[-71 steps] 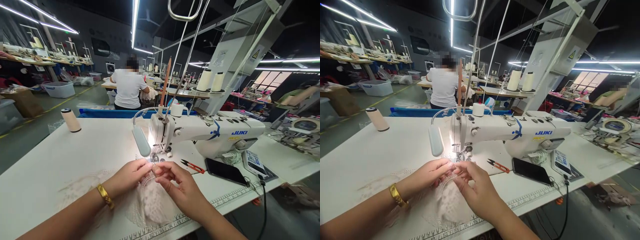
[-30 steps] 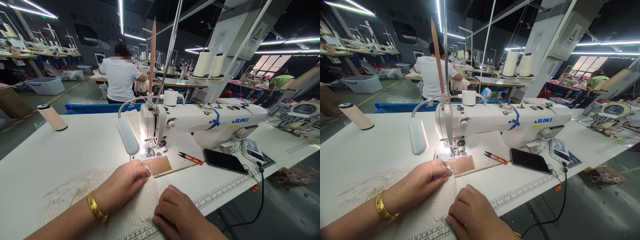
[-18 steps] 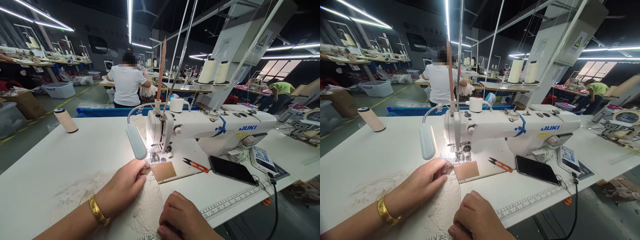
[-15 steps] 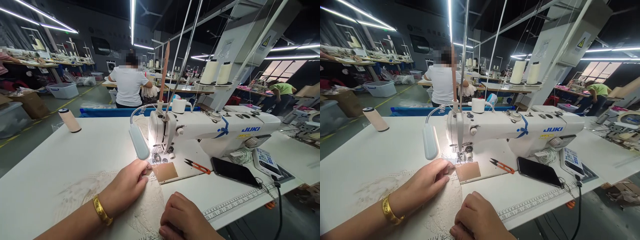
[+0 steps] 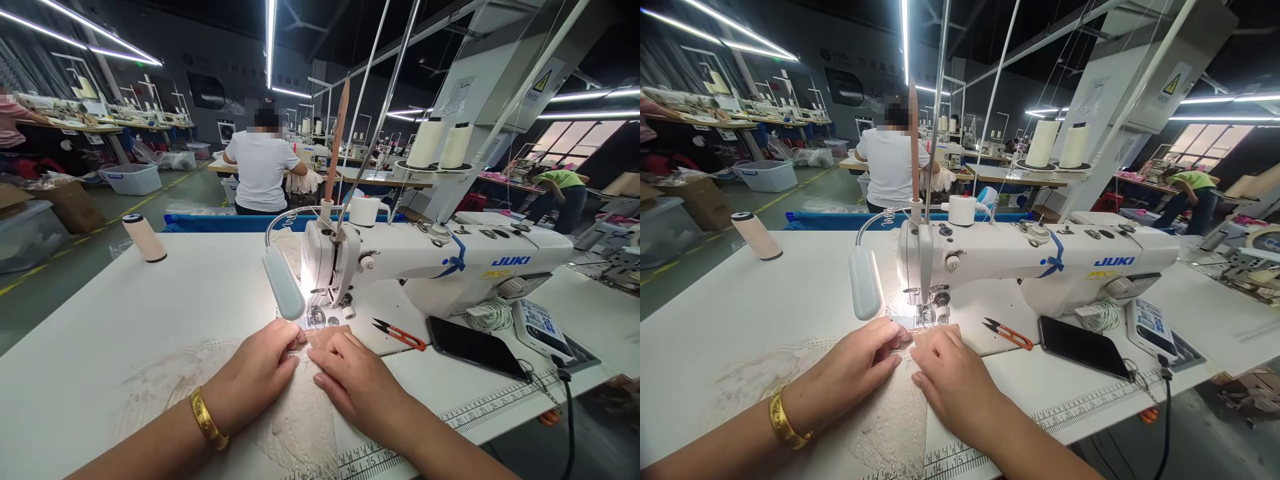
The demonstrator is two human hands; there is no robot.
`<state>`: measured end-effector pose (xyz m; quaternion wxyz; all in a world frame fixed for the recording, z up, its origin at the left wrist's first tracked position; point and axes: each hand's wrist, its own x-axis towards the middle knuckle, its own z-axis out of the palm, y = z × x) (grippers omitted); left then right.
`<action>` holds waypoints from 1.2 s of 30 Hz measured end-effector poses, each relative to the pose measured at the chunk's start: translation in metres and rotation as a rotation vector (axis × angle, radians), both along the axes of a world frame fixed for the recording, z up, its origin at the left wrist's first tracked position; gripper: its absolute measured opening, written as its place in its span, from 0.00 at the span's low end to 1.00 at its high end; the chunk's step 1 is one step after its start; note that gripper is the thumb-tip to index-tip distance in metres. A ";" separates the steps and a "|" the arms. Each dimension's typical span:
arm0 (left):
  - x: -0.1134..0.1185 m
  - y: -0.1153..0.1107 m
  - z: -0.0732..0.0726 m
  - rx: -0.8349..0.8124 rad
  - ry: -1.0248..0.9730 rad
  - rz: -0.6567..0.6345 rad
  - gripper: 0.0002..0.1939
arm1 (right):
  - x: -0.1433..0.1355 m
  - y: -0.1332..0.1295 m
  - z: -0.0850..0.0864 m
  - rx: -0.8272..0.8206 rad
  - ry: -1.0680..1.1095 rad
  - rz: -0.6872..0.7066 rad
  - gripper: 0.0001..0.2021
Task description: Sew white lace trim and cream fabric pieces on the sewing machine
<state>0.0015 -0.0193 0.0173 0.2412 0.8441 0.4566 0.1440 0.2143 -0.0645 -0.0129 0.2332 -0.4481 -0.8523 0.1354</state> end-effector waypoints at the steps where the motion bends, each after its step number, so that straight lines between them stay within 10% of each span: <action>1: 0.000 0.000 0.000 0.004 -0.001 -0.005 0.06 | 0.000 0.000 -0.002 0.010 0.000 -0.006 0.12; 11: -0.003 -0.002 -0.009 0.061 -0.012 -0.106 0.14 | -0.003 -0.003 -0.003 0.019 -0.013 -0.012 0.11; 16: 0.007 -0.010 -0.005 -0.070 -0.050 0.136 0.17 | 0.006 0.001 0.008 -0.042 0.004 0.033 0.08; 24: 0.005 -0.012 -0.017 0.457 0.103 -0.363 0.18 | 0.030 -0.012 0.012 0.048 0.052 0.201 0.13; 36: 0.004 -0.006 -0.010 0.385 0.091 -0.303 0.14 | 0.019 -0.004 0.003 0.156 -0.073 0.139 0.11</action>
